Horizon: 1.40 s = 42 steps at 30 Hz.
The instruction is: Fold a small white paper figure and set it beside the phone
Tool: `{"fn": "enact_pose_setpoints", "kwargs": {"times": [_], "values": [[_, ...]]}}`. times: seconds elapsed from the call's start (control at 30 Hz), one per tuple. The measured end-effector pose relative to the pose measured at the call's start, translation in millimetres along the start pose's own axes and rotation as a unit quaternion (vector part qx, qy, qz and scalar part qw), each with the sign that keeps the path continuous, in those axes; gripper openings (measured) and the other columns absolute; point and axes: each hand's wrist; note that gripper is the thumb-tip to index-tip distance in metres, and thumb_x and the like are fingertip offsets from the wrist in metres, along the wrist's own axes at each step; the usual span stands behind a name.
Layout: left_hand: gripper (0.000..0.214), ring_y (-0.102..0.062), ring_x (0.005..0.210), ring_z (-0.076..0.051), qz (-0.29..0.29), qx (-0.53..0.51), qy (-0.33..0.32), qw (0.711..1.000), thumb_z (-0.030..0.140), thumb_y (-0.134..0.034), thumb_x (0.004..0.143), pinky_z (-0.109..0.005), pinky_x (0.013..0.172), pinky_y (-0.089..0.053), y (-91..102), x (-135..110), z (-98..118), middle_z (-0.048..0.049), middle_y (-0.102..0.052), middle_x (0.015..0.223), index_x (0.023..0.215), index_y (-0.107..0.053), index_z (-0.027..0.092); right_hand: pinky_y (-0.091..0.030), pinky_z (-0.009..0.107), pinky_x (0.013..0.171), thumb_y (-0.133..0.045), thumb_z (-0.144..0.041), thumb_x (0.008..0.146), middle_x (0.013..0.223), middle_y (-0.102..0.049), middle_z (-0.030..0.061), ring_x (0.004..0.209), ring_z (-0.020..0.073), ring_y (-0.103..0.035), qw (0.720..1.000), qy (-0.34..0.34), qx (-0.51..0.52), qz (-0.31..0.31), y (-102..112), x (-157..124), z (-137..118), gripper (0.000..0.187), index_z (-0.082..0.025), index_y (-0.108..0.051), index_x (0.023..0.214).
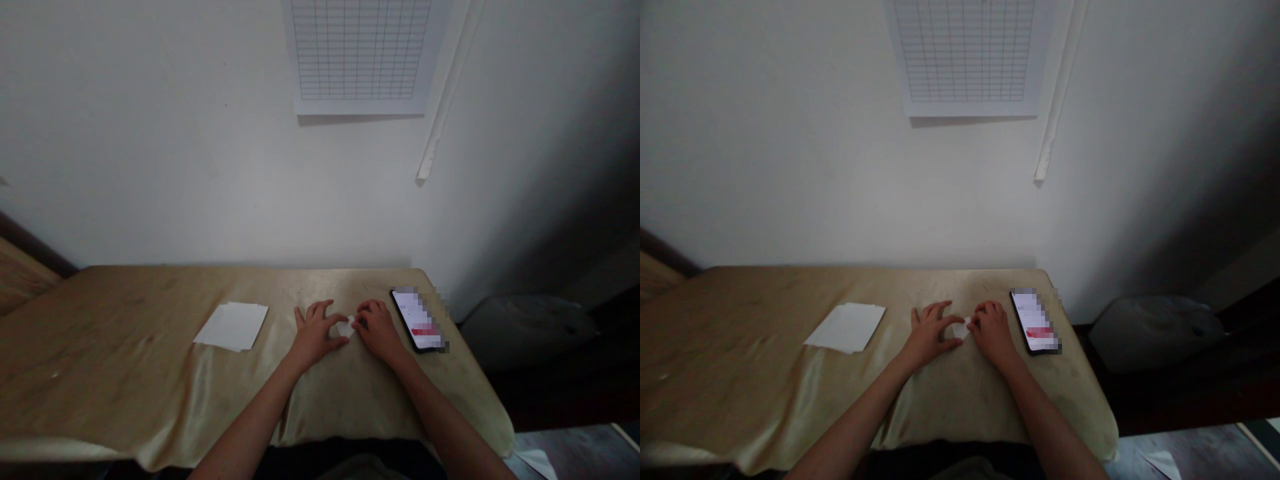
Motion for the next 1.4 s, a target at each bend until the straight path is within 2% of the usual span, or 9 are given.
{"fn": "enact_pose_setpoints", "kwargs": {"times": [0.13,0.27,0.4,0.67,0.83,1.0,1.1,1.4], "values": [[0.051,-0.031,0.142,-0.034,-0.008,-0.009,-0.03,0.999,0.042,-0.076,0.08,-0.079,0.111,-0.004,-1.3,0.4,-0.4,0.0008,-0.043,0.155,0.129,-0.058,0.046,-0.041,0.043,0.102,-0.066,-0.023,0.088,0.11,-0.064,0.0097,0.114,0.0276,-0.05,1.0,0.005,0.0,0.011,-1.6,-1.2,0.6,0.007,-0.022,-0.072,0.085],[0.041,-0.031,0.142,-0.034,-0.02,-0.011,-0.038,0.999,0.044,-0.074,0.082,-0.078,0.111,-0.002,-4.5,1.0,-2.6,0.0038,-0.047,0.153,0.122,-0.064,0.047,-0.041,0.043,0.102,-0.065,-0.023,0.089,0.111,-0.064,0.0096,0.114,0.0272,-0.05,1.0,0.003,-0.002,0.018,-4.9,-0.3,1.7,0.007,-0.021,-0.072,0.086],[0.03,-0.032,0.142,-0.035,-0.014,-0.008,-0.033,0.999,0.048,-0.072,0.083,-0.079,0.111,-0.001,-6.1,0.5,-2.3,0.0042,-0.048,0.152,0.112,-0.07,0.043,-0.04,0.045,0.103,-0.067,-0.024,0.088,0.112,-0.063,0.0089,0.115,0.0278,-0.049,1.0,0.001,-0.005,0.022,-6.4,1.3,2.0,0.005,-0.022,-0.071,0.088],[0.031,-0.031,0.144,-0.034,-0.014,-0.011,-0.02,1.0,0.051,-0.073,0.081,-0.076,0.113,-0.002,-5.5,-0.1,-4.4,0.004,-0.046,0.154,0.112,-0.071,0.043,-0.041,0.043,0.104,-0.056,-0.021,0.094,0.113,-0.065,0.0091,0.114,0.0251,-0.05,0.999,0.015,0.032,0.016,-4.9,-1.0,9.5,0.017,-0.021,-0.072,0.091],[0.036,-0.03,0.145,-0.034,-0.02,-0.012,-0.022,0.999,0.049,-0.076,0.078,-0.074,0.115,-0.001,-4.8,-0.2,-7.6,0.0032,-0.042,0.156,0.114,-0.07,0.044,-0.04,0.044,0.104,-0.068,-0.023,0.085,0.114,-0.064,0.0084,0.116,0.0256,-0.051,0.999,0.018,0.044,0.003,2.2,-4.6,5.7,0.008,-0.022,-0.071,0.091],[0.037,-0.03,0.145,-0.034,-0.016,-0.017,-0.024,0.999,0.051,-0.076,0.078,-0.074,0.115,-0.001,-5.6,-0.5,-8.1,0.0011,-0.042,0.156,0.114,-0.071,0.044,-0.04,0.044,0.105,-0.081,-0.033,0.073,0.117,-0.062,0.0087,0.118,0.0273,-0.05,0.999,0.01,0.038,0.005,4.3,-8.0,-1.2,0.029,-0.021,-0.068,0.096],[0.037,-0.031,0.144,-0.034,-0.014,-0.018,-0.022,1.0,0.051,-0.076,0.077,-0.074,0.114,-0.003,-5.9,0.1,-7.6,0.0011,-0.042,0.156,0.113,-0.071,0.045,-0.04,0.043,0.104,-0.083,-0.034,0.071,0.117,-0.062,0.0089,0.117,0.0275,-0.051,0.999,0.0,0.041,0.001,2.0,-7.6,-0.3,0.033,-0.021,-0.068,0.096],[0.04,-0.029,0.145,-0.035,-0.03,-0.009,-0.017,0.999,0.047,-0.079,0.075,-0.074,0.115,-0.002,-4.3,1.7,-7.2,0.002,-0.04,0.158,0.113,-0.07,0.043,-0.042,0.041,0.098,-0.072,-0.028,0.084,0.108,-0.066,0.0077,0.11,0.0253,-0.054,0.999,-0.018,0.023,0.016,-1.9,2.9,6.8,0.007,-0.022,-0.073,0.081]]}}
Point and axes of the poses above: each hand's wrist, its own x-axis towards the middle knuckle, its own y-axis out of the back of the hand, z = x × y
